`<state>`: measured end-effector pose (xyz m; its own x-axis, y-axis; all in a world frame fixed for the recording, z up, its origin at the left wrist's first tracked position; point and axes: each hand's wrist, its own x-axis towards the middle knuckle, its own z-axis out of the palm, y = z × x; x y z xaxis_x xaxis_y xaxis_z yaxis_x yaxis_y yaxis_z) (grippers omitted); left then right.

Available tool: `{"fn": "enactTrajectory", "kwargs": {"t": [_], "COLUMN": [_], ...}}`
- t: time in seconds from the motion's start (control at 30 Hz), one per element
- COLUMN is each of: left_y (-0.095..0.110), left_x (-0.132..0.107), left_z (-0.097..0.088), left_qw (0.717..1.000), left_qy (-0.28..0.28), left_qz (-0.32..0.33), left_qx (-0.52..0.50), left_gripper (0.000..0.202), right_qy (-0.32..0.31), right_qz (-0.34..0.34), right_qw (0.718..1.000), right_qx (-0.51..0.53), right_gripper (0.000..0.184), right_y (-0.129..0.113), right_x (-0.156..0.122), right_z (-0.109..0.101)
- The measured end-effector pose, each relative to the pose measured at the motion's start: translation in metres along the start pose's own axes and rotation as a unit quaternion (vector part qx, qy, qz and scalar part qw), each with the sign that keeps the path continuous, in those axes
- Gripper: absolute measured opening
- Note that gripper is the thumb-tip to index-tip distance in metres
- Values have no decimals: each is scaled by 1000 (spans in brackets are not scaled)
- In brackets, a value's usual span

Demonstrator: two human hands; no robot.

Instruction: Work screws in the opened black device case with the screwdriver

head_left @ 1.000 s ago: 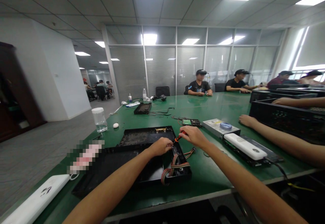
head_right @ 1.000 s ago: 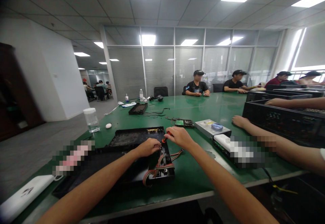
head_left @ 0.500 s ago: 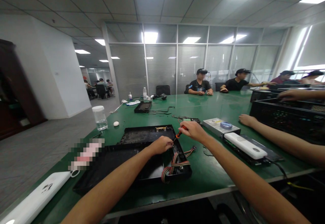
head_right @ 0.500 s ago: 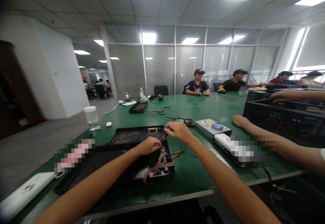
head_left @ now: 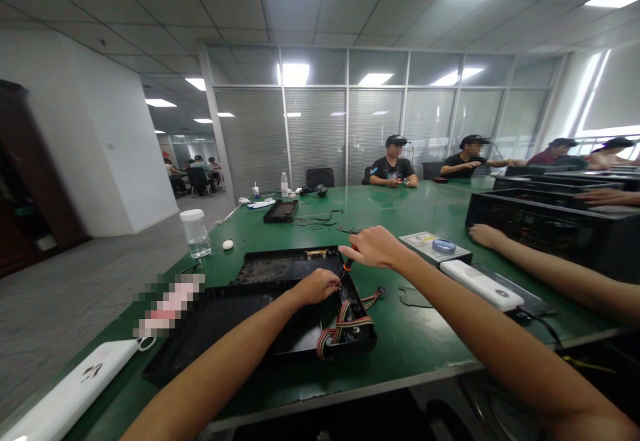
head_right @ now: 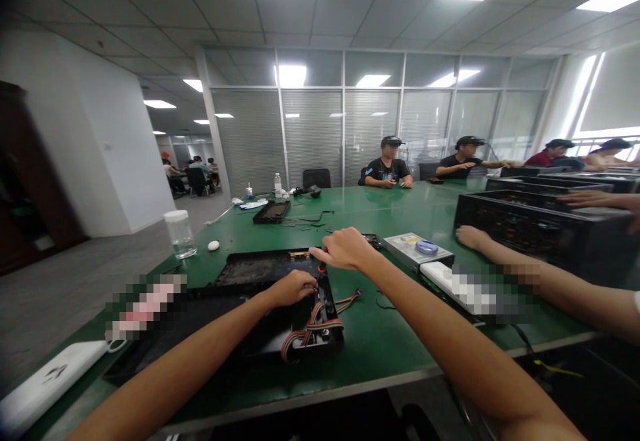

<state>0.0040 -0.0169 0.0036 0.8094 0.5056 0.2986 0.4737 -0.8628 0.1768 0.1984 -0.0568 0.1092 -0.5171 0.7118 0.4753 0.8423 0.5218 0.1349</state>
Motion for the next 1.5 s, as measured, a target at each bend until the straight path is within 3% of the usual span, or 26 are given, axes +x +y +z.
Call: {"fn": "enactTrajectory", "kwargs": {"t": [0.13, 0.23, 0.37, 0.47, 0.57, 0.63, 0.73, 0.8, 0.83, 0.9, 0.97, 1.03, 1.1, 1.13, 1.2, 1.3, 1.37, 1.43, 1.5], "left_y": [-1, 1, 3, 5, 7, 8, 10, 9, 7, 2, -7, -17, -27, -31, -37, -45, -50, -56, -63], "left_x": [0, 0, 0, -1, -4, -5, -3, -1, 0, -1, -7, -16, -25, -29, -34, -35, -33, -32, -33], "left_z": [1, 0, -2, -3, -3, -4, -12, -24, -32, -47, -60, -66, -66, -64, -61, -63, -69, -75, -77], "left_qw": [1000, 1000, 1000, 999, 999, 998, 995, 995, 995, 998, 995, 968, 921, 901, 883, 914, 957, 981, 984], "left_qy": [-3, -2, 0, 5, 9, 8, 5, 12, 13, -9, -93, -218, -316, -344, -363, -310, -211, -110, -70], "left_qz": [-1, -4, -8, -7, 6, 28, 61, 63, 57, 29, -30, -124, -213, -242, -264, -238, -194, -156, -155], "left_qx": [7, 11, 18, 34, 47, 56, 73, 78, 75, 60, 28, -23, -79, -104, -134, -104, -37, 29, 62], "left_gripper": [11, 12, 11, 10, 14, 16, 16, 16, 15, 13, 10, 8, 7, 8, 12, 26, 34, 35, 33], "right_qy": [-48, -43, -42, 36, 132, 161, 196, 219, 228, 235, 228, 212, 187, 178, 188, 219, 147, 3, -84], "right_qz": [-1, 52, 40, 108, 197, 263, 383, 407, 405, 393, 378, 355, 319, 299, 261, 169, 35, -124, -175], "right_qw": [998, 998, 998, 992, 955, 894, 723, 617, 579, 528, 510, 519, 556, 589, 686, 854, 937, 964, 966], "right_qx": [28, 5, 37, 53, 176, 326, 541, 637, 670, 715, 738, 749, 745, 730, 652, 440, 316, 233, 172], "right_gripper": [40, 48, 39, 42, 44, 43, 35, 32, 31, 29, 26, 24, 23, 23, 22, 23, 26, 18, 16], "right_y": [-8, -8, 1, 14, 36, 53, 78, 88, 91, 90, 83, 75, 66, 61, 51, 26, 1, -28, -53], "right_x": [7, 9, 8, 2, -12, -26, -44, -49, -49, -47, -42, -38, -35, -34, -34, -44, -58, -79, -103], "right_z": [-6, -6, 0, 21, 61, 92, 127, 137, 139, 138, 135, 131, 128, 125, 117, 93, 71, 48, 30]}}
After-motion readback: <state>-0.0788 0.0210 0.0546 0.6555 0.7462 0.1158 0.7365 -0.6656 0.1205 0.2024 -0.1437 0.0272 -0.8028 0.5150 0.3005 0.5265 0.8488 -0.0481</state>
